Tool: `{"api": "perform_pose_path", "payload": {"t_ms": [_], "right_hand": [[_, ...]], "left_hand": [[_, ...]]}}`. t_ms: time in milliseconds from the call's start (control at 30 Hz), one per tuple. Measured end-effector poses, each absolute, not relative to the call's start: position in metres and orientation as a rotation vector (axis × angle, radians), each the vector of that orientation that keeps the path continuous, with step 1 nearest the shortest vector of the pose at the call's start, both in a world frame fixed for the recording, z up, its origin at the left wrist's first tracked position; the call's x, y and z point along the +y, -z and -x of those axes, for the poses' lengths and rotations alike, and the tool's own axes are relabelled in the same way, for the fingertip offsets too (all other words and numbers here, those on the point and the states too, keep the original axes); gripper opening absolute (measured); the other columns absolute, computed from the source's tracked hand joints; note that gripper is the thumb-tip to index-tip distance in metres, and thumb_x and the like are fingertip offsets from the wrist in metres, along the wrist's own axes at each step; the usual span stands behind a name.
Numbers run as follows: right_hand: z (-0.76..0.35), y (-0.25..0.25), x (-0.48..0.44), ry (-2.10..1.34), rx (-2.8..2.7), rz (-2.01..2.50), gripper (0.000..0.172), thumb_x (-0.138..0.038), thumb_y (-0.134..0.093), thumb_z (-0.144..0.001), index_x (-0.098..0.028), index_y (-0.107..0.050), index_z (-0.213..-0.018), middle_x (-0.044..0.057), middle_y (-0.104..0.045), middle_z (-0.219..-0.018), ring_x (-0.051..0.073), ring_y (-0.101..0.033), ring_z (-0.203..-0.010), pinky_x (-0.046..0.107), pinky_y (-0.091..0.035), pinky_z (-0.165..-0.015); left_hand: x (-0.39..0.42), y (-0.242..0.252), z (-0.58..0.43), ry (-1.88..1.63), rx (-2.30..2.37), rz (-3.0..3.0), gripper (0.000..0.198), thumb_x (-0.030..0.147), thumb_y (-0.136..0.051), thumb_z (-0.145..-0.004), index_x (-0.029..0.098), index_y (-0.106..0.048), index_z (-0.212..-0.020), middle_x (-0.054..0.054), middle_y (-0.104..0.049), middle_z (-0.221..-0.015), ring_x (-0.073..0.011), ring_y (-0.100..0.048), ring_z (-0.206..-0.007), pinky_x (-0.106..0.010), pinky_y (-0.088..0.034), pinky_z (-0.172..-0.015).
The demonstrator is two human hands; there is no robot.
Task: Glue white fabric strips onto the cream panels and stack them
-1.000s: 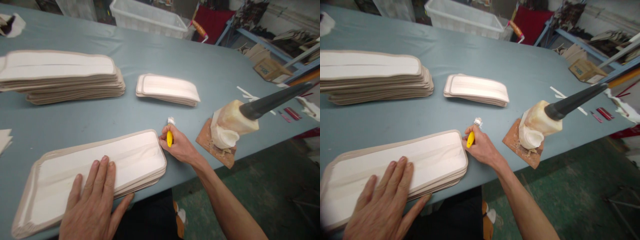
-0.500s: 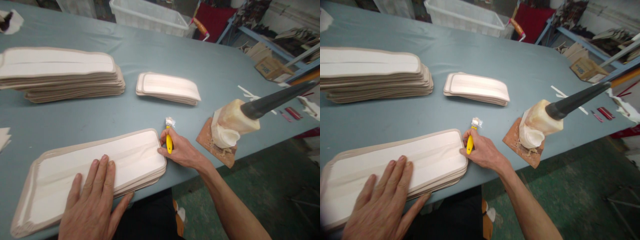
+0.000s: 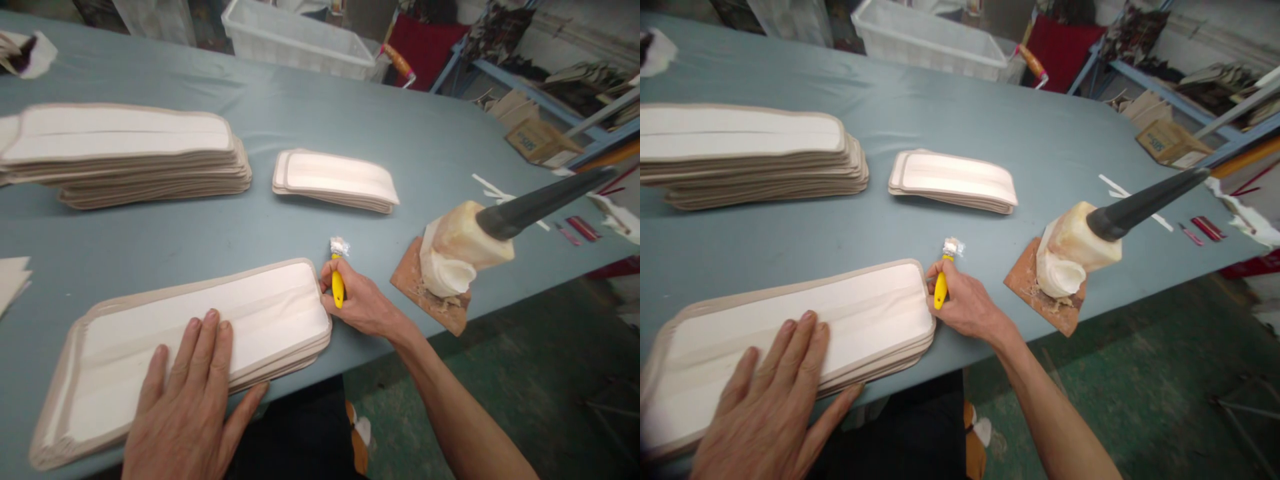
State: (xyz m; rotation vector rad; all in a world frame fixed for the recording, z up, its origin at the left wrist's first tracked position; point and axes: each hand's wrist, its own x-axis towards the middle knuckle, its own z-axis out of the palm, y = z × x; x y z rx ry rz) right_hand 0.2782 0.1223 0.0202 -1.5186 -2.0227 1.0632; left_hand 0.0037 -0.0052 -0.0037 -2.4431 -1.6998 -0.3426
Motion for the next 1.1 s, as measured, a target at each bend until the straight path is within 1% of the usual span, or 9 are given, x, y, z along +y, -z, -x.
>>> {"api": "perform_pose_path", "payload": {"t_ms": [100,200,300,467,600,700,933,1033,1100], "right_hand": [[-0.278,-0.019,0.122,-1.088,-2.002,1.515,0.028,-0.031,-0.058,-0.085,-0.027,-0.047,-0.11,-0.002,-0.065,-0.099,0.019,-0.063,-0.084,0.031,-0.047,-0.079],[-0.275,-0.019,0.121,-1.036,-1.999,1.557,0.029,-0.033,-0.063,-0.083,-0.027,-0.048,-0.108,-0.002,-0.064,-0.098,0.02,-0.061,-0.084,0.034,-0.046,-0.081],[-0.273,-0.017,0.121,-0.994,-2.003,1.573,0.027,-0.03,-0.062,-0.083,-0.027,-0.049,-0.107,-0.003,-0.063,-0.093,0.02,-0.06,-0.08,0.034,-0.044,-0.079],[-0.275,-0.015,0.121,-1.017,-2.003,1.547,0.025,-0.028,-0.059,-0.084,-0.027,-0.05,-0.107,-0.002,-0.067,-0.094,0.02,-0.063,-0.081,0.032,-0.046,-0.077],[-0.272,-0.021,0.123,-0.998,-1.971,1.601,0.027,-0.034,-0.06,-0.086,-0.027,-0.049,-0.11,-0.002,-0.07,-0.095,0.021,-0.066,-0.083,0.034,-0.048,-0.08],[-0.266,-0.023,0.127,-0.947,-1.965,1.654,0.03,-0.038,-0.066,-0.085,-0.027,-0.051,-0.108,-0.002,-0.071,-0.093,0.022,-0.066,-0.083,0.036,-0.047,-0.081],[-0.27,-0.02,0.137,-0.959,-2.001,1.648,0.026,-0.032,-0.059,-0.086,-0.028,-0.049,-0.11,-0.004,-0.07,-0.086,0.021,-0.065,-0.078,0.033,-0.046,-0.076],[-0.266,-0.025,0.136,-0.93,-1.992,1.672,0.028,-0.035,-0.062,-0.086,-0.028,-0.048,-0.11,-0.003,-0.072,-0.093,0.022,-0.067,-0.083,0.035,-0.046,-0.079],[-0.259,-0.029,0.134,-0.869,-1.996,1.73,0.033,-0.042,-0.067,-0.085,-0.028,-0.05,-0.109,-0.001,-0.072,-0.098,0.024,-0.067,-0.086,0.036,-0.046,-0.08]], "left_hand": [[-0.006,0.003,-0.004,0.333,-1.694,2.447,0.079,0.051,-0.022,-0.106,0.0,-0.017,-0.166,-0.03,-0.028,-0.17,-0.0465,-0.027,-0.159,-0.065,-0.021,-0.125],[-0.006,0.001,-0.004,0.309,-1.689,2.443,0.078,0.05,-0.02,-0.106,0.0,-0.018,-0.166,-0.03,-0.031,-0.169,-0.0464,-0.028,-0.158,-0.065,-0.023,-0.125],[-0.005,0.0,-0.005,0.293,-1.682,2.439,0.076,0.048,-0.02,-0.106,0.0,-0.019,-0.165,-0.03,-0.031,-0.169,-0.0462,-0.03,-0.157,-0.064,-0.024,-0.124],[-0.006,-0.002,-0.005,0.318,-1.675,2.405,0.078,0.05,-0.023,-0.106,-0.002,-0.022,-0.164,-0.03,-0.03,-0.169,-0.046,-0.031,-0.157,-0.063,-0.024,-0.124],[-0.005,-0.001,-0.006,0.306,-1.672,2.384,0.078,0.051,-0.024,-0.107,-0.004,-0.027,-0.162,-0.032,-0.033,-0.168,-0.0474,-0.035,-0.154,-0.063,-0.026,-0.122],[-0.004,-0.001,-0.007,0.301,-1.672,2.386,0.077,0.05,-0.023,-0.107,-0.005,-0.027,-0.161,-0.032,-0.033,-0.167,-0.0478,-0.035,-0.153,-0.063,-0.026,-0.122],[-0.006,-0.002,-0.008,0.32,-1.689,2.386,0.077,0.05,-0.024,-0.107,-0.004,-0.026,-0.162,-0.03,-0.03,-0.169,-0.0463,-0.033,-0.155,-0.062,-0.025,-0.123],[-0.006,-0.001,-0.008,0.318,-1.688,2.381,0.077,0.05,-0.024,-0.107,-0.004,-0.027,-0.162,-0.03,-0.031,-0.169,-0.0458,-0.034,-0.154,-0.062,-0.025,-0.123],[-0.006,-0.001,-0.008,0.314,-1.687,2.375,0.076,0.05,-0.024,-0.107,-0.004,-0.027,-0.162,-0.03,-0.032,-0.169,-0.045,-0.034,-0.155,-0.061,-0.025,-0.123]]}}
